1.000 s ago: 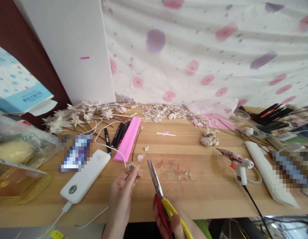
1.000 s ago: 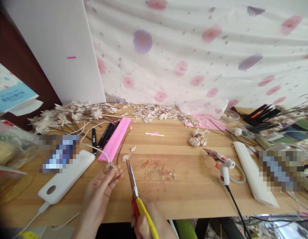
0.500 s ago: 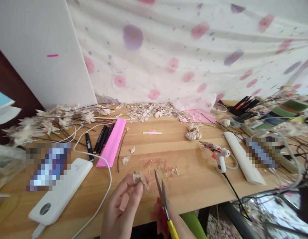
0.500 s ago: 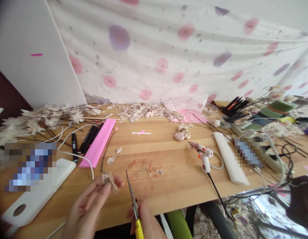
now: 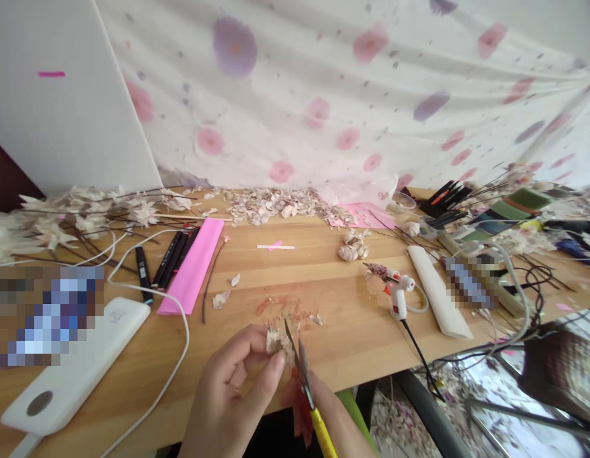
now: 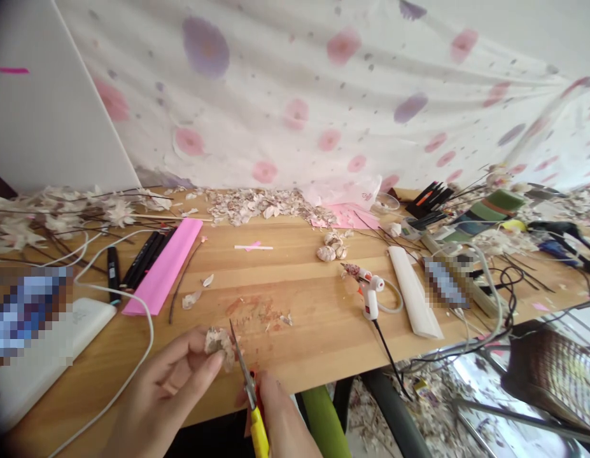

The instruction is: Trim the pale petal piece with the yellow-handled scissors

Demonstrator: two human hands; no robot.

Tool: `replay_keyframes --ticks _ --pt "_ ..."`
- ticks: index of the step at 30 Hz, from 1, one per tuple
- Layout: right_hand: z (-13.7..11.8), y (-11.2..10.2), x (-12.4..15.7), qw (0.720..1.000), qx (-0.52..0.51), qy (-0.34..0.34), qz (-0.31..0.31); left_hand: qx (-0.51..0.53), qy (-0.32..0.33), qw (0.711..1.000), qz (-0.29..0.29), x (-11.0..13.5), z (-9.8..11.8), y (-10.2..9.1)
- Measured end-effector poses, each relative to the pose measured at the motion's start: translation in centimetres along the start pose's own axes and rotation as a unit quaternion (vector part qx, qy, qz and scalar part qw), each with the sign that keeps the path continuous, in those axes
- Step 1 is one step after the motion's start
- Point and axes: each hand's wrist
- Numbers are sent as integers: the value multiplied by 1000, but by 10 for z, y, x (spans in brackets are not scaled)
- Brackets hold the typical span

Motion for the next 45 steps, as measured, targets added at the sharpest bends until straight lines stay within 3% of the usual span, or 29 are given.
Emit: replay_keyframes --ticks 5,11,17,23,34,39,45 --pt "0 -1 7 999 -39 -20 5 5 -8 1000 26 -2 1 10" --pt "1 -2 10 995 -57 -40 66 -9 27 998 -50 -9 -10 7" --pt "3 -1 9 992 -48 -57 103 -10 33 997 -70 -14 -13 9" --pt "14 2 9 987 -40 -25 151 -9 26 996 -85 -21 -16 8" --pt "6 -5 8 990 -28 28 134 -12 -26 995 -97 -29 -17 2" --pt "2 -10 0 997 -5 25 79 -12 -19 994 -106 -36 -16 -1" --pt "-3 -13 -2 997 -6 30 65 0 -29 993 -111 -40 -16 -3"
Point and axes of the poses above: each hand's wrist, its own x-axis away from the middle knuckle, its own y-axis out of the palm, z = x × y, and after that the axes turned 13 degrees about y, right-handed
